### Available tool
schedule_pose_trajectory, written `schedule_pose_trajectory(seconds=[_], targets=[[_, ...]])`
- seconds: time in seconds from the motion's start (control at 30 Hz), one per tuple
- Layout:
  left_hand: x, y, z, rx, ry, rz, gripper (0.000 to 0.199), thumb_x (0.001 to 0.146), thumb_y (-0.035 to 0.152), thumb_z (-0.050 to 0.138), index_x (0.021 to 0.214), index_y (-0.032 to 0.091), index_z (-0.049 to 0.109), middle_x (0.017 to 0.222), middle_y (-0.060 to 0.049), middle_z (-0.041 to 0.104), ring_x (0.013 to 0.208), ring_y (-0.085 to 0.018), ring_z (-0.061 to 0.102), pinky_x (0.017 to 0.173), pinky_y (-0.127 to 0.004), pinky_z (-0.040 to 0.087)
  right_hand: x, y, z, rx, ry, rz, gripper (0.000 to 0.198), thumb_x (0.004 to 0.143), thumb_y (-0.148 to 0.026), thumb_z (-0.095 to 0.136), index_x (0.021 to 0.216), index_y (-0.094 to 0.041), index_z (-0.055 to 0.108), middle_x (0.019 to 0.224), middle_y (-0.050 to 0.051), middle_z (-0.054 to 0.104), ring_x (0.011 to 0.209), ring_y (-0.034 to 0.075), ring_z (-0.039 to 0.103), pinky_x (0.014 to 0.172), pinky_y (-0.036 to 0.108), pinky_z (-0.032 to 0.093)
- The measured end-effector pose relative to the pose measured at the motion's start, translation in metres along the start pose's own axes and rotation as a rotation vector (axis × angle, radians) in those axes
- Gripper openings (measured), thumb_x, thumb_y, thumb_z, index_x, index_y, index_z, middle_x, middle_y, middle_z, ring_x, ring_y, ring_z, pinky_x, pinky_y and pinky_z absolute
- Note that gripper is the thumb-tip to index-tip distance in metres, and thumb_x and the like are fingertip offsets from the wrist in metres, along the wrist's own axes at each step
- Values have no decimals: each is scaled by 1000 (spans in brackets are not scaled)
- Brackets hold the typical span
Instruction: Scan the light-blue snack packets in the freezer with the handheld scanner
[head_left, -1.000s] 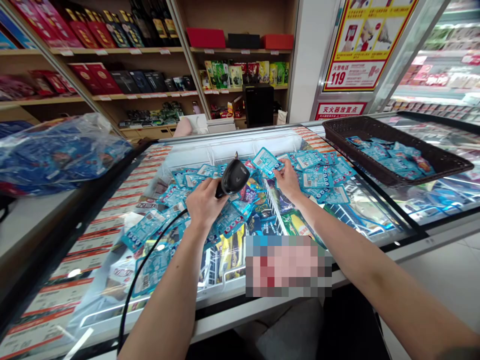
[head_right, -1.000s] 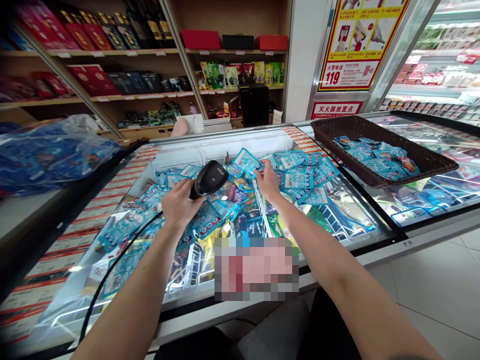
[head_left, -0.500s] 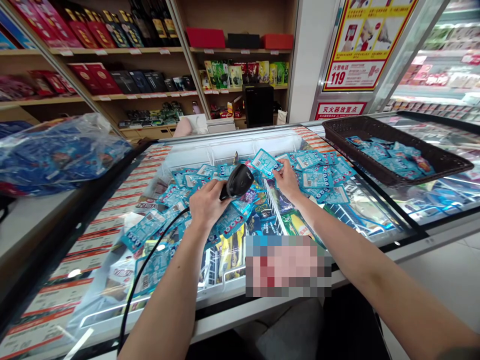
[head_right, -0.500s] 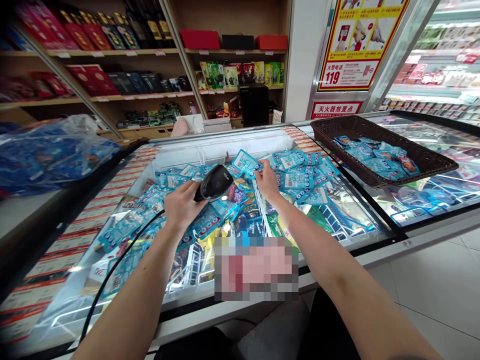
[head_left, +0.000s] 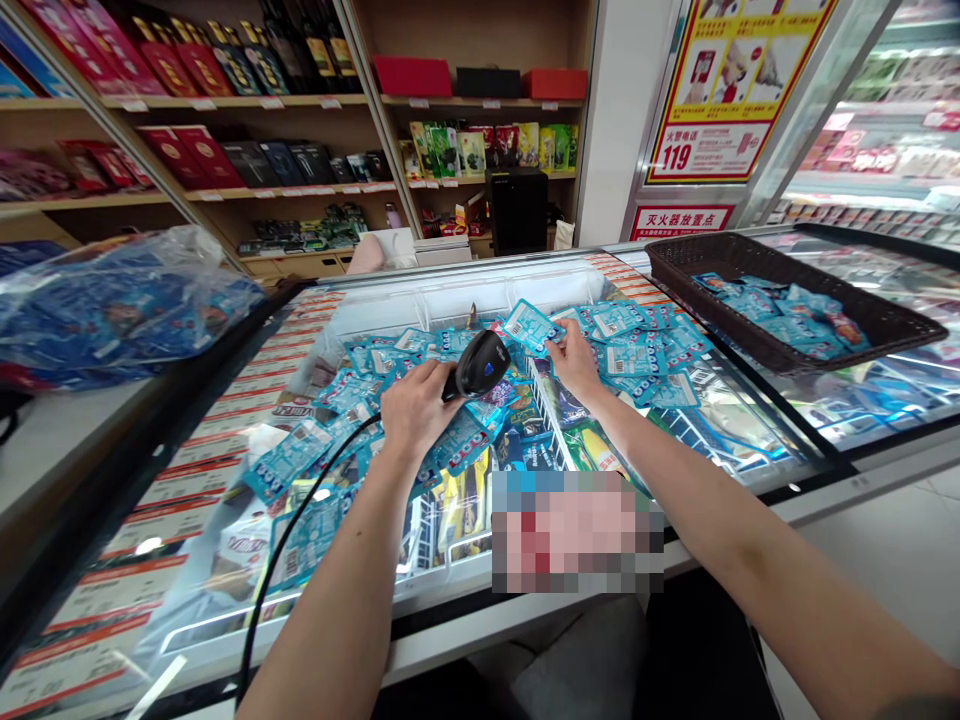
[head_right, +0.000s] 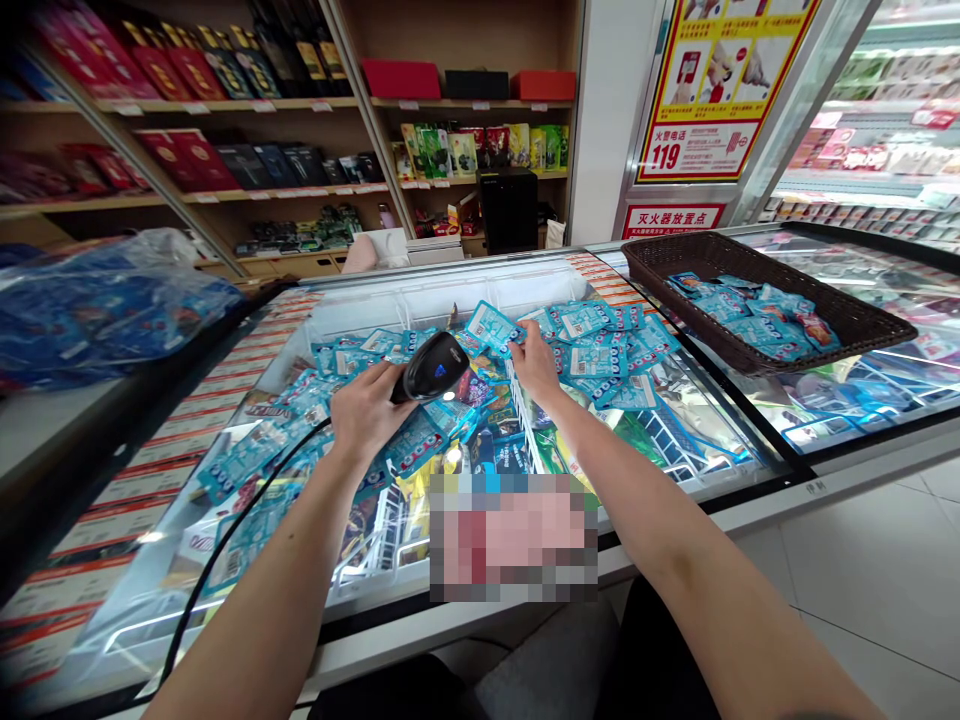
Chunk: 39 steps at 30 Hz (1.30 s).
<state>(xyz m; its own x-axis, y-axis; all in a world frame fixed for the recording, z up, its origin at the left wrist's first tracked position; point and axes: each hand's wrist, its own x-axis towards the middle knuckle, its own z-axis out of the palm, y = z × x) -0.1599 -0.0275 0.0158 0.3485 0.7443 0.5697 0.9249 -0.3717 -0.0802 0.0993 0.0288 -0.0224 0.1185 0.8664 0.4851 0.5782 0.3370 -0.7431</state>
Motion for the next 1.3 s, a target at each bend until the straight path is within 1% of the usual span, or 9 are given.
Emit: schedule_pose_trajectory(seconds=[0.27, 0.43, 0.63, 0.77, 0.83, 0.9, 1.0, 1.13, 1.3], targets=[[0, 0, 1, -39, 35, -44, 35, 80, 43, 50, 108, 23, 58, 101, -5, 64, 94, -22, 58, 65, -29, 37, -4, -5, -4, -12, 12, -27, 39, 85, -26, 44, 123, -19, 37, 75, 2, 60, 72, 22, 60, 71, 35, 46], [1, -4, -3, -40, 59, -143, 36, 80, 43, 50, 108, 22, 58, 97, -5, 65, 92, -21, 59, 66, -27, 37, -8, -20, -13, -71, -11, -129, 44, 90, -26, 33, 134, -24, 32, 94, 5, 62, 74, 19, 60, 76, 35, 46], [4, -8, -7, -19, 42, -192, 33, 80, 44, 50, 104, 22, 59, 94, -4, 65, 89, -20, 60, 64, -26, 36, -7, -24, -19, -273, 53, -85, 45, 88, -24, 34, 133, -18, 37, 91, 9, 63, 79, 22, 58, 77, 36, 45], [9, -11, -8, -4, -13, -173, 34, 80, 46, 51, 104, 23, 59, 95, -3, 65, 87, -19, 60, 60, -27, 35, -7, -21, -21, -464, 95, -89, 44, 86, -23, 39, 128, -12, 43, 96, 15, 61, 95, 27, 52, 85, 40, 40], [13, -11, -9, 3, -44, -164, 33, 80, 47, 50, 103, 23, 58, 95, -2, 64, 84, -19, 61, 58, -27, 33, -9, -21, -22, -522, 127, -85, 45, 85, -25, 43, 128, -10, 45, 108, 19, 56, 104, 30, 45, 89, 43, 37], [18, -11, -11, 5, -64, -157, 32, 80, 46, 50, 102, 24, 58, 95, -1, 64, 83, -19, 61, 56, -27, 32, -12, -23, -24, -547, 139, -110, 46, 85, -26, 46, 129, -13, 46, 121, 19, 49, 111, 31, 40, 91, 46, 34], [25, -8, -15, -1, -76, -155, 32, 80, 46, 51, 103, 24, 57, 95, -1, 64, 84, -19, 60, 55, -27, 31, -16, -30, -25, -546, 34, -241, 37, 88, -29, 44, 123, -23, 53, 130, 12, 46, 117, 30, 35, 95, 48, 29], [30, -2, -19, -14, -67, -188, 33, 80, 46, 51, 103, 24, 57, 97, -2, 64, 86, -20, 60, 56, -27, 31, -19, -36, -26, -519, -191, -416, 30, 90, -37, 42, 108, -25, 63, 125, 8, 52, 117, 27, 36, 97, 47, 26], [33, 1, -25, -71, -21, -225, 32, 80, 46, 50, 101, 22, 58, 97, -4, 64, 89, -21, 59, 62, -27, 35, -20, -35, -25, -540, -209, -429, 35, 92, -39, 37, 102, -22, 65, 115, 9, 58, 111, 25, 41, 96, 46, 26]])
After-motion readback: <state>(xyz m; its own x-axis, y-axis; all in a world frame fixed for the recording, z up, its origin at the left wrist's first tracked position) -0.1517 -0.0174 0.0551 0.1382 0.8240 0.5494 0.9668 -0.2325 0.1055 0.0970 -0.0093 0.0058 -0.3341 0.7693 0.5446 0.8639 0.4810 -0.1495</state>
